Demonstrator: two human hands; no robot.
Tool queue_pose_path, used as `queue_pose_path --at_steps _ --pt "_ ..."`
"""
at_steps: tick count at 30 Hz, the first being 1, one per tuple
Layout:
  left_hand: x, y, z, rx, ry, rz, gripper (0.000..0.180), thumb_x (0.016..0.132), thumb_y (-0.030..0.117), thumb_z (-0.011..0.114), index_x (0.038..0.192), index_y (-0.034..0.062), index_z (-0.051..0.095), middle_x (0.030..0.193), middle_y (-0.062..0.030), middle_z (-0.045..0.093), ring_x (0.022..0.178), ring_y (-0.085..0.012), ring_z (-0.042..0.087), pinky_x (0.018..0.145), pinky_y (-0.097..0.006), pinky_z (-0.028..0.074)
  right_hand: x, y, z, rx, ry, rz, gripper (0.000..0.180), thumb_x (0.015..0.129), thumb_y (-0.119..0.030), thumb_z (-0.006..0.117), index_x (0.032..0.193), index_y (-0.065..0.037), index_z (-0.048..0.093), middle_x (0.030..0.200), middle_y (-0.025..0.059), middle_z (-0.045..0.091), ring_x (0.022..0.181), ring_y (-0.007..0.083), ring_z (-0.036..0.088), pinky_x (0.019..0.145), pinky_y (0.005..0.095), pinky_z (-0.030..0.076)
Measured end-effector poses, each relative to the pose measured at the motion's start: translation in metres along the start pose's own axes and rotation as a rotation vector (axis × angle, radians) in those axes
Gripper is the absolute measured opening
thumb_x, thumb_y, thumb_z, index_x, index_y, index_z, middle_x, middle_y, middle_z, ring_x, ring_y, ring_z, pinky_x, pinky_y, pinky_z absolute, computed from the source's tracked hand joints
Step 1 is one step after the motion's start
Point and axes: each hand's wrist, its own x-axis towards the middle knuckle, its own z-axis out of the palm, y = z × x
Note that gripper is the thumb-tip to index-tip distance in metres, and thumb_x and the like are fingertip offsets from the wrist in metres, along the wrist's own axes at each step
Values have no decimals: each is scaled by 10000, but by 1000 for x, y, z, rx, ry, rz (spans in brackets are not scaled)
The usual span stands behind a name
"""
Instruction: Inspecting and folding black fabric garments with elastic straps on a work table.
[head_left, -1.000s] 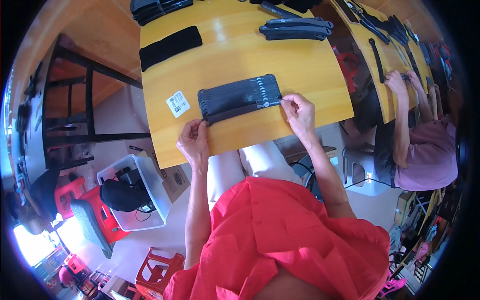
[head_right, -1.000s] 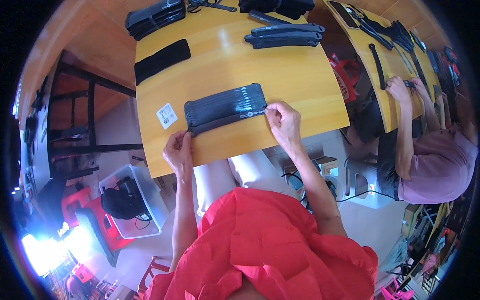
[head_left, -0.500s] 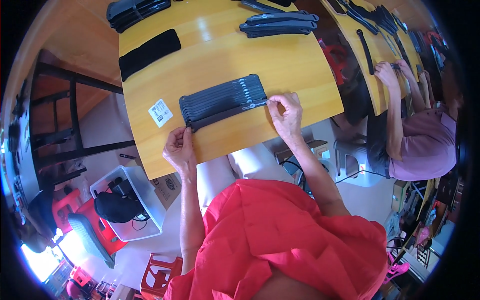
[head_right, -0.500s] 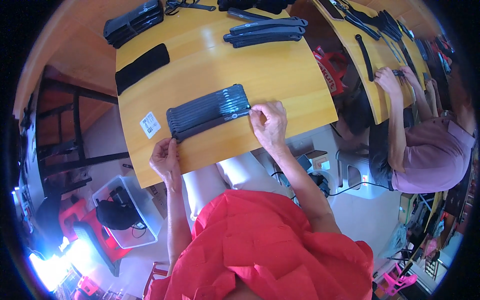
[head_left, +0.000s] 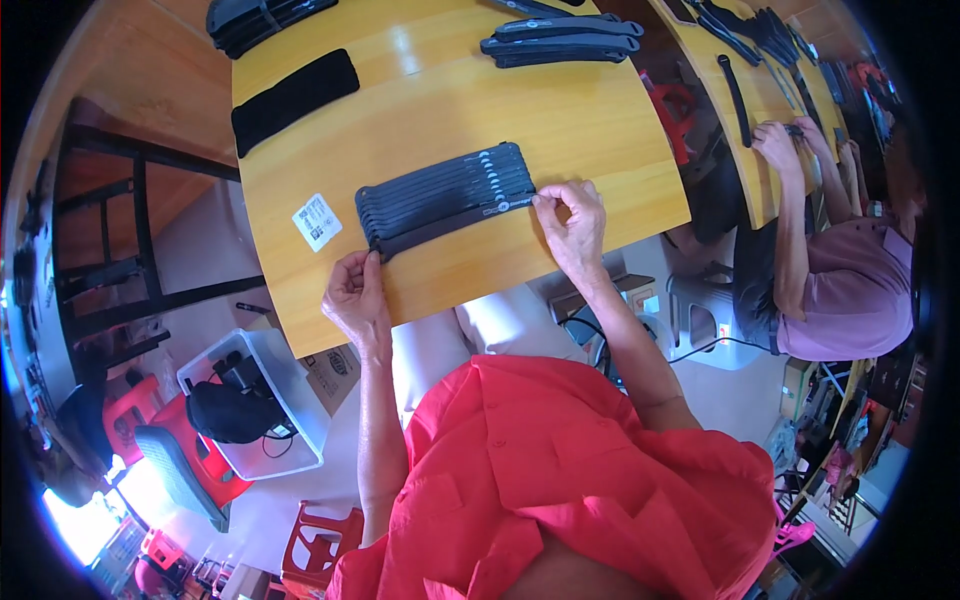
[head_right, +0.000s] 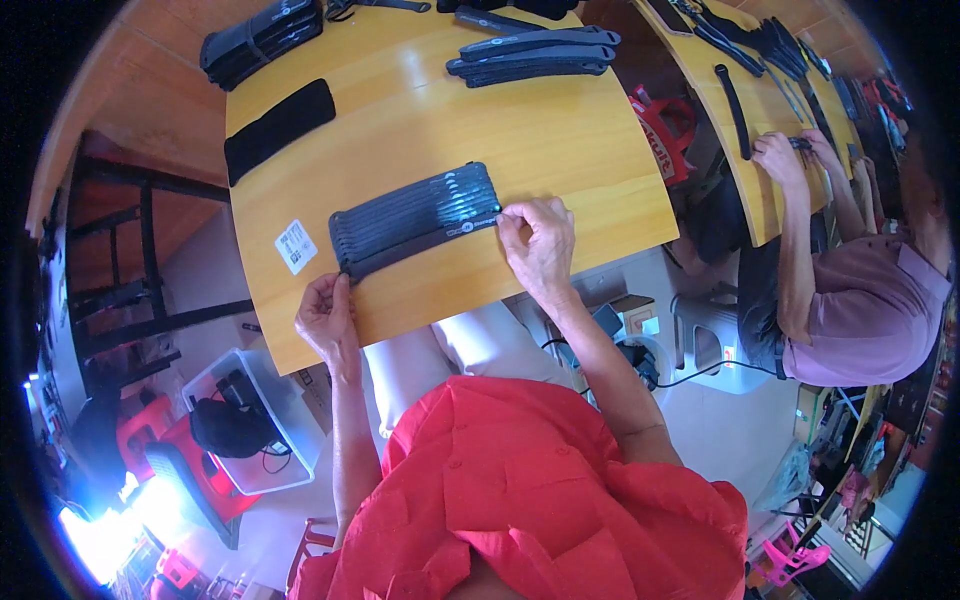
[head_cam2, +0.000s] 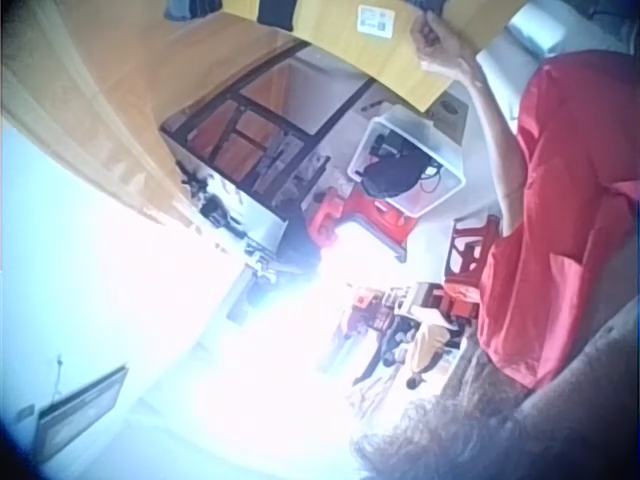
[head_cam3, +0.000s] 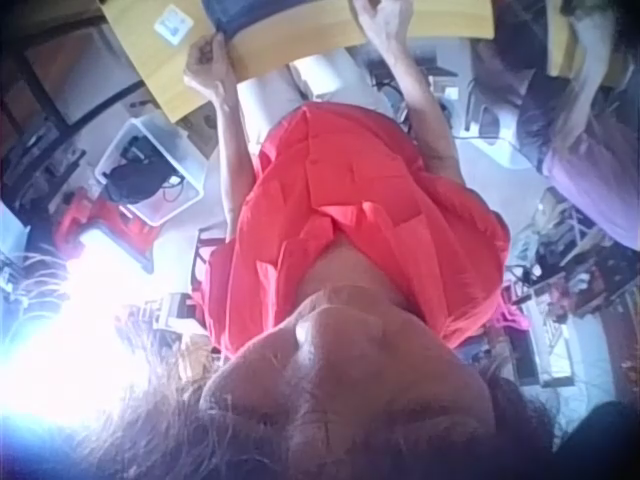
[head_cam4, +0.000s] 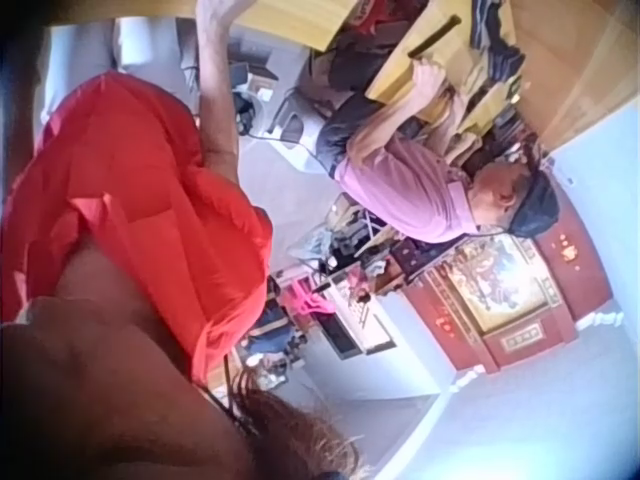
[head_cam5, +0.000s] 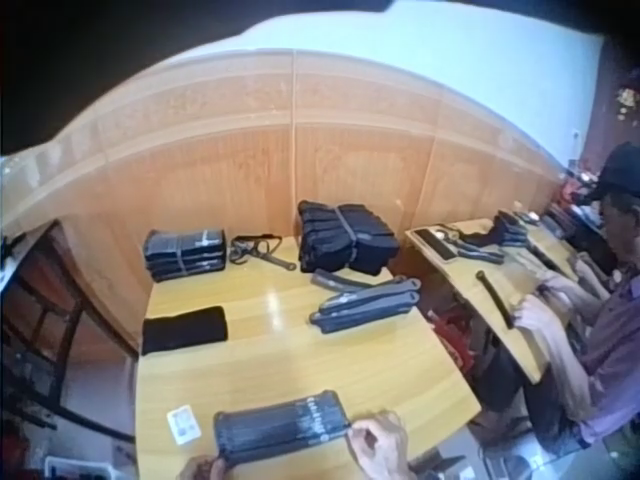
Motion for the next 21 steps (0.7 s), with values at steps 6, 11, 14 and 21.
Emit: queue_pose_path --at_steps 6,11,14,21 --pt "1 -2 0 -5 22 -3 58 789 25 647 813 -24 627 658 -9 599 583 -27 514 529 -154 400 0 2 3 16 14 15 79 700 -65 667 696 -82 590 637 15 558 685 197 498 665 340 360" --pt "0 2 1 8 19 -49 69 781 34 659 807 -23 630 655 -7 600 577 -27 514 527 -155 402 -1 3 2 -14 -3 33 71 703 -70 666 707 -85 597 651 13 573 687 196 503 676 340 359" --pt "1 -1 1 16 29 -16 67 779 37 662 802 -19 633 653 -6 600 571 -25 512 526 -157 404 0 1 2 8 -11 51 69 705 -68 665 706 -83 598 656 12 578 684 192 503 679 338 358" --pt "2 -1 1 22 33 -6 83 778 45 664 807 -27 635 650 -8 603 564 -23 508 535 -162 414 -1 2 4 19 -16 52 69 702 -67 666 710 -81 599 662 12 583 677 182 501 681 332 358"
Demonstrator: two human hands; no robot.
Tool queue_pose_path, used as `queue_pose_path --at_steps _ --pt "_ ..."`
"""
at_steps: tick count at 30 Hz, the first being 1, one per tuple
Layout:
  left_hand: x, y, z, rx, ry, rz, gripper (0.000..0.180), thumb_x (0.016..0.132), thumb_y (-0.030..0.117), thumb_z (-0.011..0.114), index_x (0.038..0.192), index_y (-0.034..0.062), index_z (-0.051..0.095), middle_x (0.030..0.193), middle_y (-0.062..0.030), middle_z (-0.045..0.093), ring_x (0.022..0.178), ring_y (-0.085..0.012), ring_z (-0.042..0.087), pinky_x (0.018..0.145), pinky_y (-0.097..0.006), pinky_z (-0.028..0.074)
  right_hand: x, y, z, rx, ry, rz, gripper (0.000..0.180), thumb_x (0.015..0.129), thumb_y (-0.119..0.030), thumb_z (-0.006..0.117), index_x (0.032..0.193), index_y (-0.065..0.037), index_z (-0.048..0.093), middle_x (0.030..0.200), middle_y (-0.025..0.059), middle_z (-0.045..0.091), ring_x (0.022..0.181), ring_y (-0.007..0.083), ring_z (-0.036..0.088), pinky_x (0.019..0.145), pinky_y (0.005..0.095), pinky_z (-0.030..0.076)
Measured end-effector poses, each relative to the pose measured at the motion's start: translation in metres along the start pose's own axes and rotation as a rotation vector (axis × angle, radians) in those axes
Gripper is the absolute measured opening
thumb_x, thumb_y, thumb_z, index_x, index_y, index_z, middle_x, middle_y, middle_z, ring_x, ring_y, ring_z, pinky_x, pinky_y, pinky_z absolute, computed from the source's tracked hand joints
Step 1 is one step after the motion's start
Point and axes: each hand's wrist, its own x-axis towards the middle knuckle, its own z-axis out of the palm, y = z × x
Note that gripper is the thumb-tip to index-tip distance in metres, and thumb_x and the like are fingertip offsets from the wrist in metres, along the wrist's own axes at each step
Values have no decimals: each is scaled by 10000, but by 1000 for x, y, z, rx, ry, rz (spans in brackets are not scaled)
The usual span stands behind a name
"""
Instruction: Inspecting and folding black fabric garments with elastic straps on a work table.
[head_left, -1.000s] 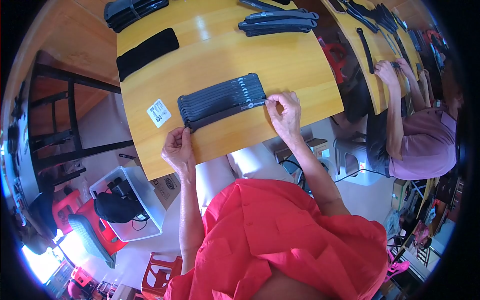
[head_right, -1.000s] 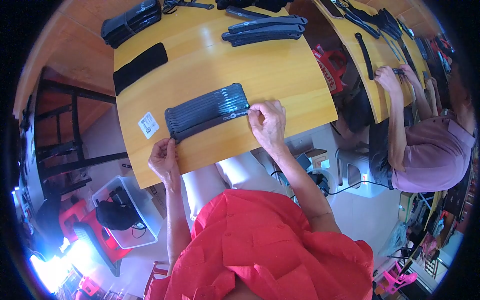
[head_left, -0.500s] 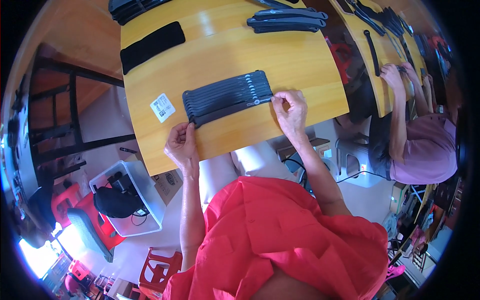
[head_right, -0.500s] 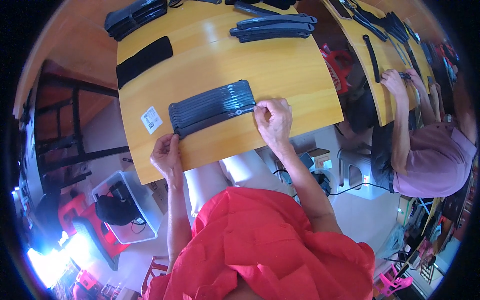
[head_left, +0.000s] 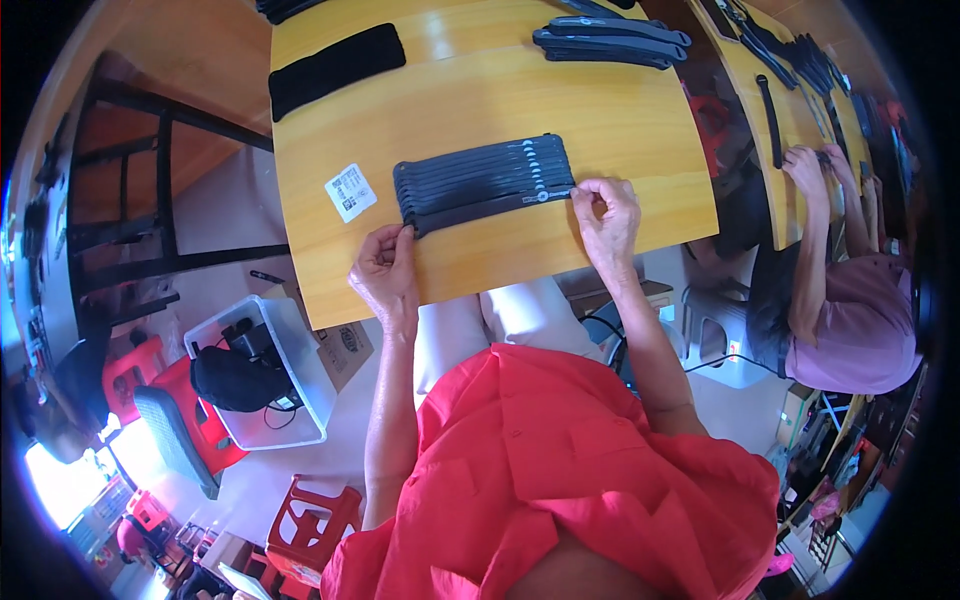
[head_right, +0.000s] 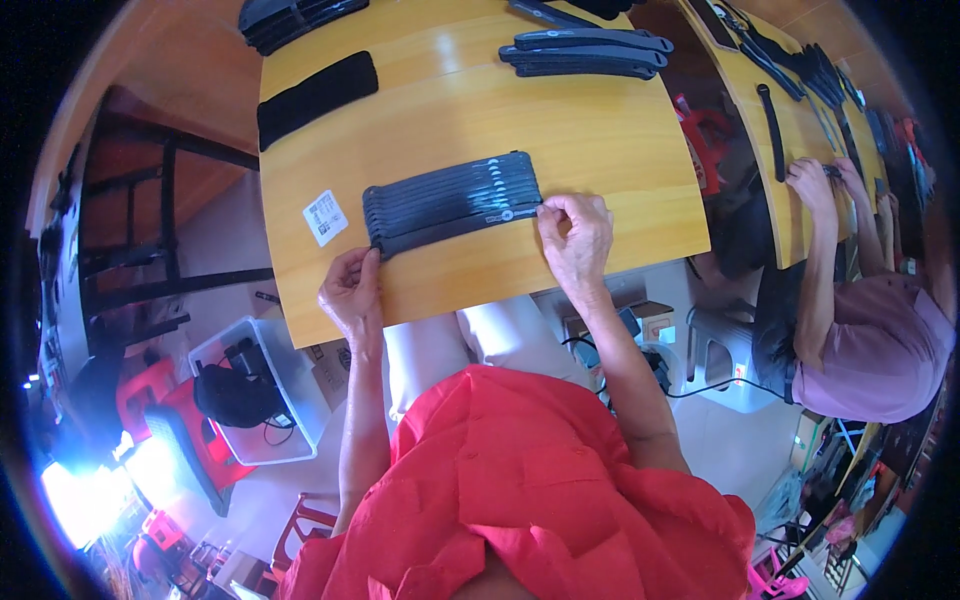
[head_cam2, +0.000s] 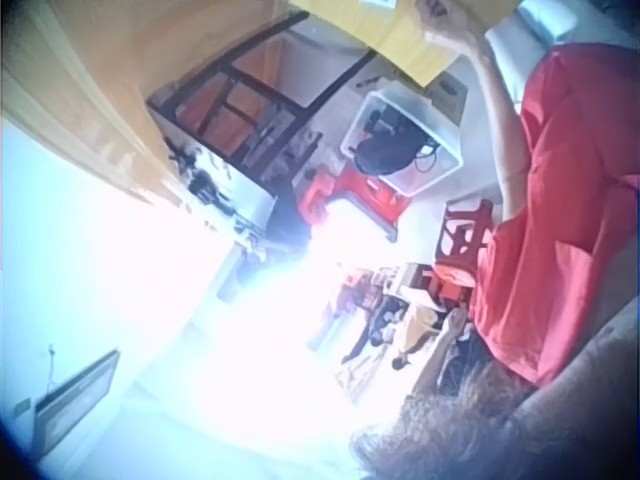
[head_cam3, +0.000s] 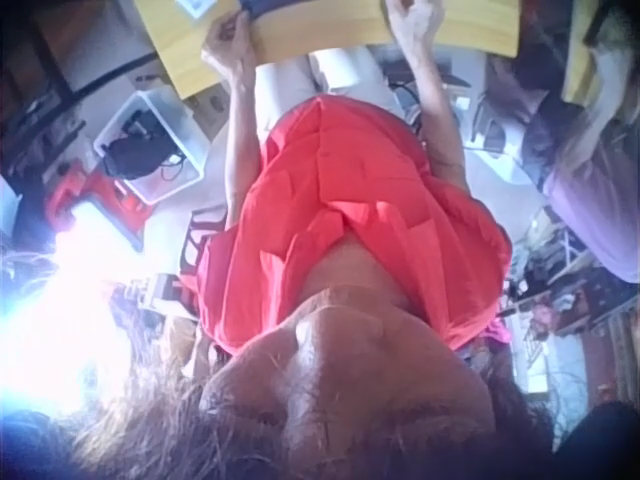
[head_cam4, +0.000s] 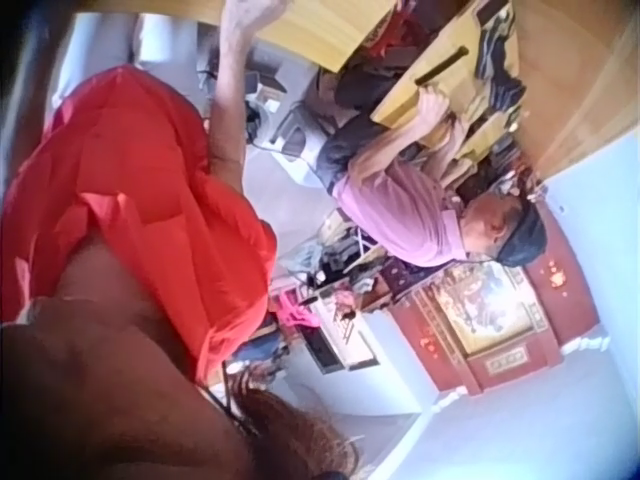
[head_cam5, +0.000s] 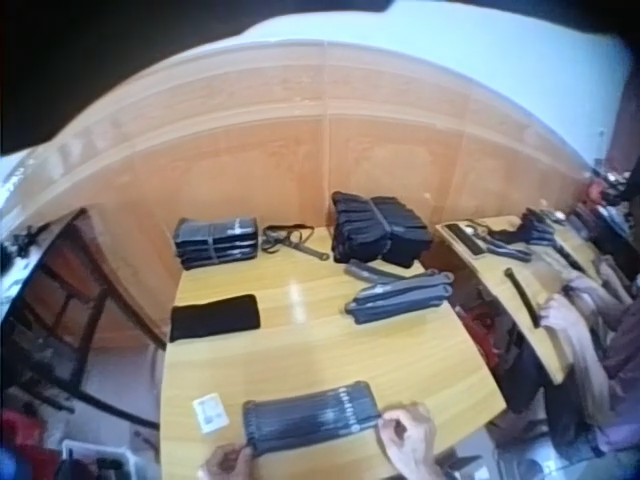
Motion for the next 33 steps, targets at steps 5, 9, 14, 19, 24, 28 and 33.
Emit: queue_pose_path --at_steps 5,9,14,19,24,28,33 --pt "0 1 -1 -5 0 -22 85 777 44 664 811 -29 638 649 -7 604 555 -23 500 533 -163 414 0 -3 -2 -46 -14 -6 71 701 -64 665 714 -82 598 664 11 582 683 181 497 686 330 357" --pt "1 0 -1 -11 -3 -30 83 775 44 667 805 -28 637 646 -4 600 548 -21 488 515 -163 403 1 -3 -1 -35 -13 -1 70 702 -63 664 713 -84 598 667 12 582 681 183 494 690 331 356" --pt "0 0 -1 -17 3 -26 79 777 45 667 799 -24 636 641 -2 596 541 -21 484 495 -160 389 0 -2 -2 -42 -11 -21 71 701 -61 665 713 -81 598 664 16 581 683 187 497 692 333 356" --pt "1 -3 1 1 -3 -30 84 779 48 669 797 -27 634 638 -3 595 539 -20 487 485 -162 386 1 -1 -3 -56 -14 -35 61 715 -44 664 729 -52 605 678 32 584 675 177 497 644 312 383" --pt "1 2 3 7 -5 -3 74 789 59 664 805 -8 636 608 3 578 470 -25 455 415 -163 354 2 3 0 -60 29 -62 76 685 -74 668 700 -92 595 632 16 570 670 205 511 680 339 359" --pt "0 5 1 -10 -2 -34 69 794 55 657 794 -9 630 593 7 567 464 -15 440 405 -162 334 2 -5 -1 -110 -11 -26 63 700 -44 674 703 -56 611 646 34 574 662 184 499 660 317 375" --pt "0 2 2 -43 -12 -22 72 798 59 655 790 -8 629 589 2 570 461 -14 441 399 -164 338 3 -5 -4 -96 -17 -8 61 705 -45 673 703 -57 613 639 33 572 660 180 494 663 322 371"
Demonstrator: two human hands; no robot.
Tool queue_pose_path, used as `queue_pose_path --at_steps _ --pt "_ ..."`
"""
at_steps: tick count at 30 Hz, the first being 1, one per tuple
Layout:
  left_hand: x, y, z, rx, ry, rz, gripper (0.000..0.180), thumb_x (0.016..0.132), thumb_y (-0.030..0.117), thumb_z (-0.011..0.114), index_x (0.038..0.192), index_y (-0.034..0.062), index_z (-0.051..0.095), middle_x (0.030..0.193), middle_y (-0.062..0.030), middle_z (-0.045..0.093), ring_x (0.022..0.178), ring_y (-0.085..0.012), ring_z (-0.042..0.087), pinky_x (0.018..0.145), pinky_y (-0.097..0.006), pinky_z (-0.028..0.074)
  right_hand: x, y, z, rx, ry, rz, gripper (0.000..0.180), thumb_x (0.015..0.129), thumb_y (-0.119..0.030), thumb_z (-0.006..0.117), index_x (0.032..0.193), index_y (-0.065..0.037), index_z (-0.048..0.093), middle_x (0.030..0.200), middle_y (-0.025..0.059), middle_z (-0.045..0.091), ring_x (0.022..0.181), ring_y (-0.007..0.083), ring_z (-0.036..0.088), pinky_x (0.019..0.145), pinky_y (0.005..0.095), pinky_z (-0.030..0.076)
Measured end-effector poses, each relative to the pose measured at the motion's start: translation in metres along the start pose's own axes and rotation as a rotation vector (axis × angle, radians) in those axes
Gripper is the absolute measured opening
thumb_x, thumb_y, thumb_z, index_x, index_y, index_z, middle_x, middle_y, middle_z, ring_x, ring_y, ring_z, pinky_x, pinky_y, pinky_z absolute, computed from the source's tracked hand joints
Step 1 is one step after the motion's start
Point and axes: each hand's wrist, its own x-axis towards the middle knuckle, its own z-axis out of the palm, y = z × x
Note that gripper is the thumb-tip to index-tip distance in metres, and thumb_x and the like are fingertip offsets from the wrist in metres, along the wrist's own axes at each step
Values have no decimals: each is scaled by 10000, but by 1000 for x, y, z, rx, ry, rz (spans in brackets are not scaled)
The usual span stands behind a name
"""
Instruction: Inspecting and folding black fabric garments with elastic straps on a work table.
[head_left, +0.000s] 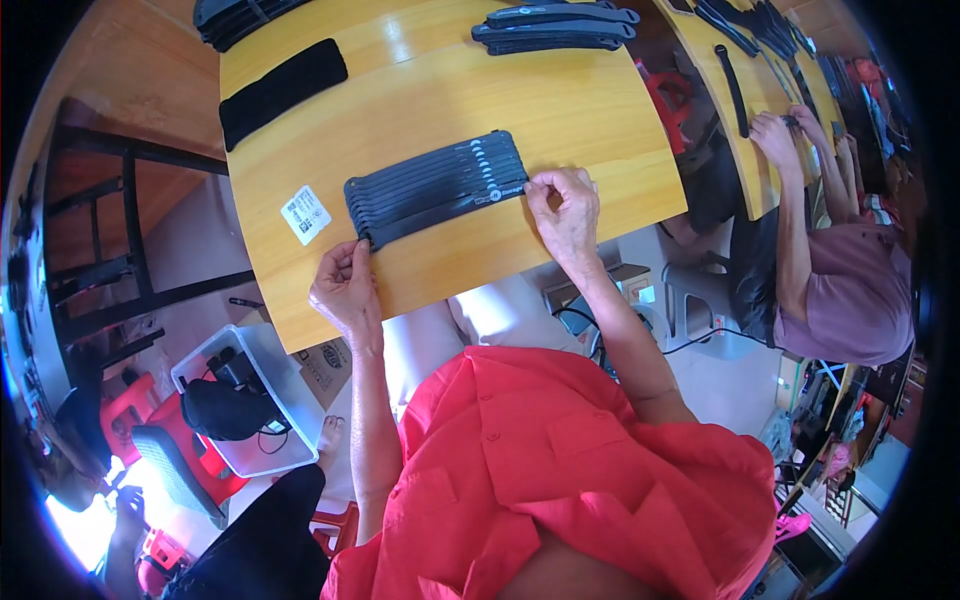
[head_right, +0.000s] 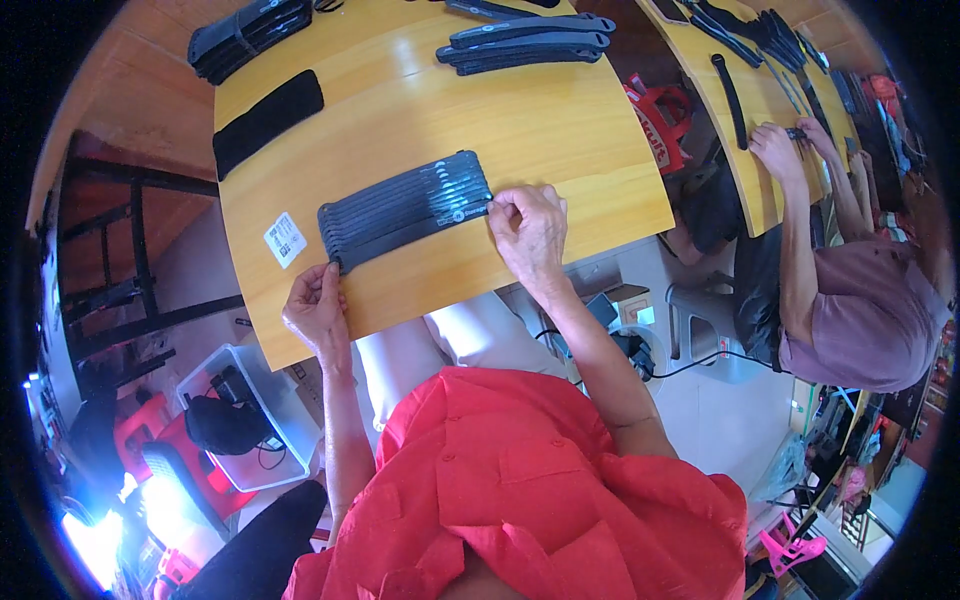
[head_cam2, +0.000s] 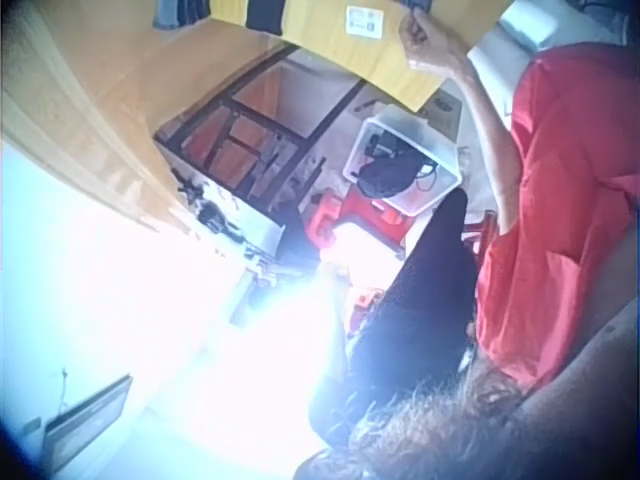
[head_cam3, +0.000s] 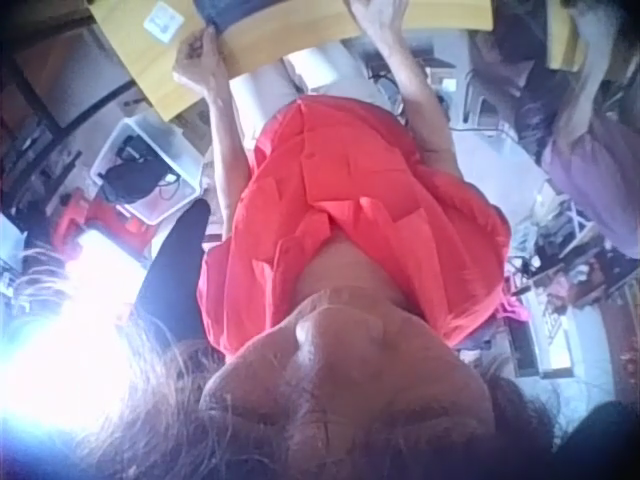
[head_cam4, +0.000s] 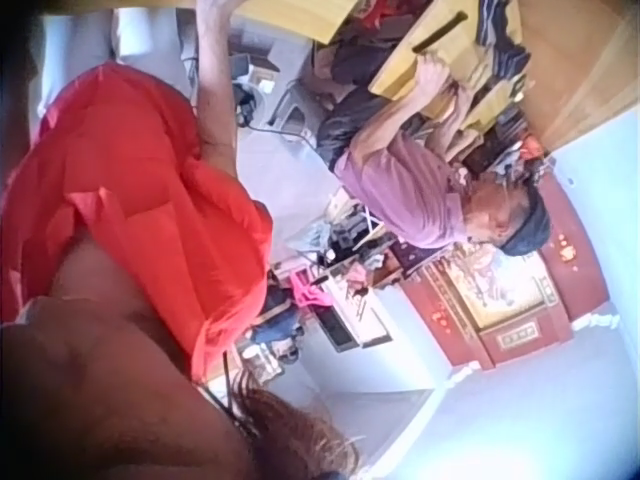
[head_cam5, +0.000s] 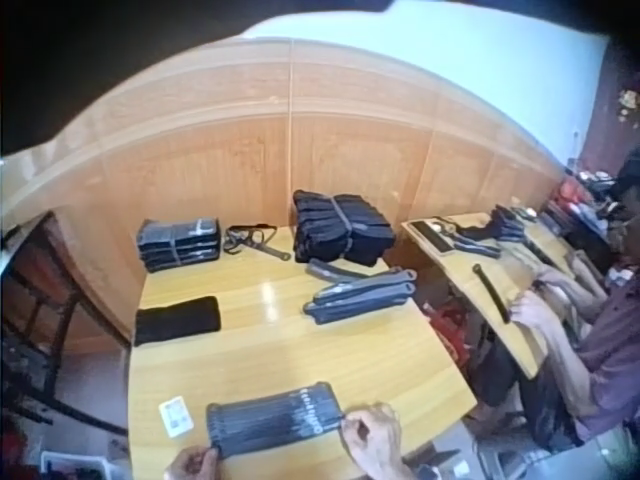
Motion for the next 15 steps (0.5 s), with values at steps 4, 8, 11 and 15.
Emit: queue_pose_path --at_steps 4,8,11,15 --pt "-1 2 1 19 9 3 76 799 59 654 790 -12 627 588 1 571 460 -15 440 398 -164 336 0 2 1 -17 13 -34 57 712 -45 669 707 -53 612 642 33 573 665 178 493 662 322 368" --pt "-2 7 3 32 14 -3 73 799 51 653 788 -16 625 585 2 568 458 -17 436 399 -165 332 0 2 1 -13 6 -30 56 715 -45 666 710 -52 611 647 32 573 667 179 491 666 322 366" --pt "-2 7 2 17 9 3 71 799 48 652 788 -17 624 578 4 561 456 -18 434 399 -166 328 0 2 2 2 5 -20 57 715 -49 667 710 -55 610 648 31 572 666 179 490 673 325 363" --pt "-2 6 1 -4 8 7 72 799 48 651 788 -18 623 568 7 551 453 -18 430 397 -167 323 1 -1 1 -11 -2 -15 62 711 -49 670 707 -60 609 642 31 569 662 180 491 678 324 361"
